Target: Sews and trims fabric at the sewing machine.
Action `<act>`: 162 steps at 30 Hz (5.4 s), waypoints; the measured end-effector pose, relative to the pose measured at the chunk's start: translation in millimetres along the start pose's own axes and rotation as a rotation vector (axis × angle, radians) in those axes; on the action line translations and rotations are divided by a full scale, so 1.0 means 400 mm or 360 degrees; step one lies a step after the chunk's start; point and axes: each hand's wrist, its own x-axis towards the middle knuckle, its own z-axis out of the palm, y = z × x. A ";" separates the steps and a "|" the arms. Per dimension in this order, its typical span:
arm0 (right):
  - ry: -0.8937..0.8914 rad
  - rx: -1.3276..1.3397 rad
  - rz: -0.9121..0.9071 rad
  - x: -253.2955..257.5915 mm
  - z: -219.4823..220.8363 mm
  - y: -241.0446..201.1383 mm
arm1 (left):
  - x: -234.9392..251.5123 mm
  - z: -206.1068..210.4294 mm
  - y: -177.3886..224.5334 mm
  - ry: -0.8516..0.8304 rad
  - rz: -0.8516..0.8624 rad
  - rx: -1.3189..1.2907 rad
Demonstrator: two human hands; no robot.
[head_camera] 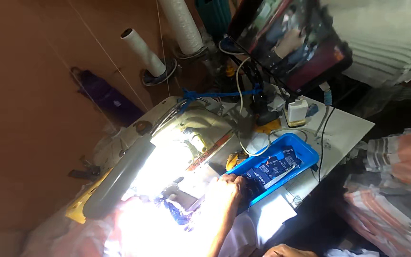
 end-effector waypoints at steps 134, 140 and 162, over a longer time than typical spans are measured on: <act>-0.0014 0.0602 -0.0096 0.242 0.263 -0.018 | -0.303 0.041 -0.246 0.1651 -0.0691 -0.0310; -0.0004 0.0522 -0.0117 0.233 0.275 -0.012 | -0.305 0.038 -0.255 0.1619 -0.0687 -0.0299; 0.0061 0.0402 -0.0068 0.247 0.276 -0.013 | -0.301 0.031 -0.244 0.1595 -0.0740 -0.0458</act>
